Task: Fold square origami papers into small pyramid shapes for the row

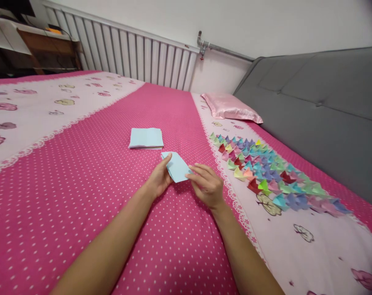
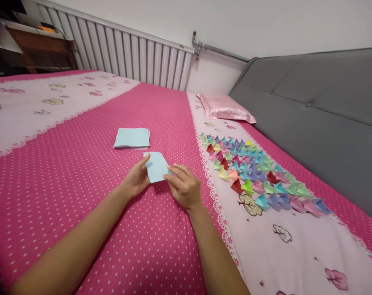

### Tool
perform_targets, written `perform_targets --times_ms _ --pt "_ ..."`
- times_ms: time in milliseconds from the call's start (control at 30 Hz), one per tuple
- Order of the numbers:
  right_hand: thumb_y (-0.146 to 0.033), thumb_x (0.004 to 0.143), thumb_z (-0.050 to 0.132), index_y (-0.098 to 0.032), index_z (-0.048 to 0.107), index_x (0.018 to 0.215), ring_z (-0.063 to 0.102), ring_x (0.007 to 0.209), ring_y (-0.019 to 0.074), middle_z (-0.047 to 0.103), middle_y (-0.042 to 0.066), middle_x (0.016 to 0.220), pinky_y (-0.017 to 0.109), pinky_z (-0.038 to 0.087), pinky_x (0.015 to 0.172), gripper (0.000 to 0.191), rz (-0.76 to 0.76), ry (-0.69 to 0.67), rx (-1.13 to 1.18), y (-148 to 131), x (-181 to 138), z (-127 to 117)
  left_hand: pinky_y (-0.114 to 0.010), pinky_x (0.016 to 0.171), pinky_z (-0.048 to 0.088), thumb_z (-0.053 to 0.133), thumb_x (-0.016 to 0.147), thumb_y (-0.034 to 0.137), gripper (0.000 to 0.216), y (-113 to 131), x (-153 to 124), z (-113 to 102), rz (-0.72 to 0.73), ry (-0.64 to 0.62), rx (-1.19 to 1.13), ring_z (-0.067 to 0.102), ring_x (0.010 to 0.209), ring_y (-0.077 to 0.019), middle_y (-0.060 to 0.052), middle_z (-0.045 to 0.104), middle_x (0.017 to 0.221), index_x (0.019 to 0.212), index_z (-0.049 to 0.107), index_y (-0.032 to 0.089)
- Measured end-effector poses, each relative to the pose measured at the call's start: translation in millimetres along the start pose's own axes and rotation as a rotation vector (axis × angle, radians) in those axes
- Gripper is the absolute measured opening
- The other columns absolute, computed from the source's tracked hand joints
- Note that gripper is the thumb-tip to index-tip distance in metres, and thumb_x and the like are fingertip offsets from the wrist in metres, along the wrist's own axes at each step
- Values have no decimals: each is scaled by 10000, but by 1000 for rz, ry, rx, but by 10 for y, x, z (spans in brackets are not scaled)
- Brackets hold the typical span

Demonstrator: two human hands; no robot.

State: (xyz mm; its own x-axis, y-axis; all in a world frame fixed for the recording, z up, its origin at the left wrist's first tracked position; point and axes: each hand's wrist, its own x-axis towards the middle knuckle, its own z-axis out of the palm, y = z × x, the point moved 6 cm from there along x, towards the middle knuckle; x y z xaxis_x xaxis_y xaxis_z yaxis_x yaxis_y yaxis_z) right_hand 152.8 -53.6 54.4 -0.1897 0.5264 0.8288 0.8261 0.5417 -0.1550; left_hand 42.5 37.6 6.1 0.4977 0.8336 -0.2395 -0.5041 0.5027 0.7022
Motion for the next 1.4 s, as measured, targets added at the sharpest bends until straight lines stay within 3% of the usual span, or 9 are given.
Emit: perform_targets --times_ms 100,233,533,733,967,1067,1133,1300,1400 --pt "-126 742 607 -278 689 881 549 1048 198 670 8 1053 352 512 828 221 -25 -44 19 -23 12 29 -298 678 537 565 779 195 168 10 28 -108 0 102 66 651 686 -172 -79 694 813 902 617 93" --pt "-124 736 602 -271 677 940 539 1042 202 649 26 1091 380 494 853 263 41 -49 81 48 -5 53 -313 696 538 566 762 138 149 2 46 -167 20 124 119 654 684 -182 -93 702 804 886 626 80" --pt "-177 783 577 -277 685 944 556 1012 196 605 48 1152 393 467 869 218 273 -39 180 262 -66 70 -301 753 518 644 729 224 227 -67 -34 -31 -34 -86 271 655 738 -180 -100 708 881 918 658 99" --pt "-175 783 573 -282 685 946 580 942 176 592 44 1158 363 492 830 225 349 -45 291 304 -99 103 -291 788 494 657 713 209 230 -95 -59 4 -59 -155 331 652 785 -181 -108 701 935 916 671 104" --pt "-179 768 579 -264 703 881 589 921 180 595 62 1151 327 519 726 188 429 -33 374 344 -114 121 -259 736 494 590 716 89 185 -108 -88 59 -85 -176 289 647 694 -151 -90 713 809 887 663 83" --pt "-189 772 578 -261 707 860 586 960 191 607 65 1131 350 499 792 173 434 -23 380 341 -102 112 -242 746 490 554 733 62 175 -92 -78 69 -77 -174 259 643 675 -131 -85 710 806 873 658 78" --pt "-215 772 589 -256 710 846 582 988 201 617 67 1112 354 491 813 148 458 -12 399 352 -104 118 -251 789 483 538 767 96 165 -76 -77 92 -66 -210 230 647 727 -136 -99 706 858 880 655 73" --pt "-298 761 603 -219 712 806 607 912 195 644 71 997 277 514 661 142 636 37 539 434 -163 185 -345 937 421 541 806 346 368 -66 -119 175 -73 -382 122 601 1000 -217 -137 638 1101 1081 604 110" --pt "-319 748 614 -201 710 780 608 894 194 656 65 946 273 507 659 155 694 70 567 453 -180 201 -343 972 388 677 700 304 422 -73 -134 195 -15 -433 196 567 1061 -218 -128 615 1147 1082 612 135"
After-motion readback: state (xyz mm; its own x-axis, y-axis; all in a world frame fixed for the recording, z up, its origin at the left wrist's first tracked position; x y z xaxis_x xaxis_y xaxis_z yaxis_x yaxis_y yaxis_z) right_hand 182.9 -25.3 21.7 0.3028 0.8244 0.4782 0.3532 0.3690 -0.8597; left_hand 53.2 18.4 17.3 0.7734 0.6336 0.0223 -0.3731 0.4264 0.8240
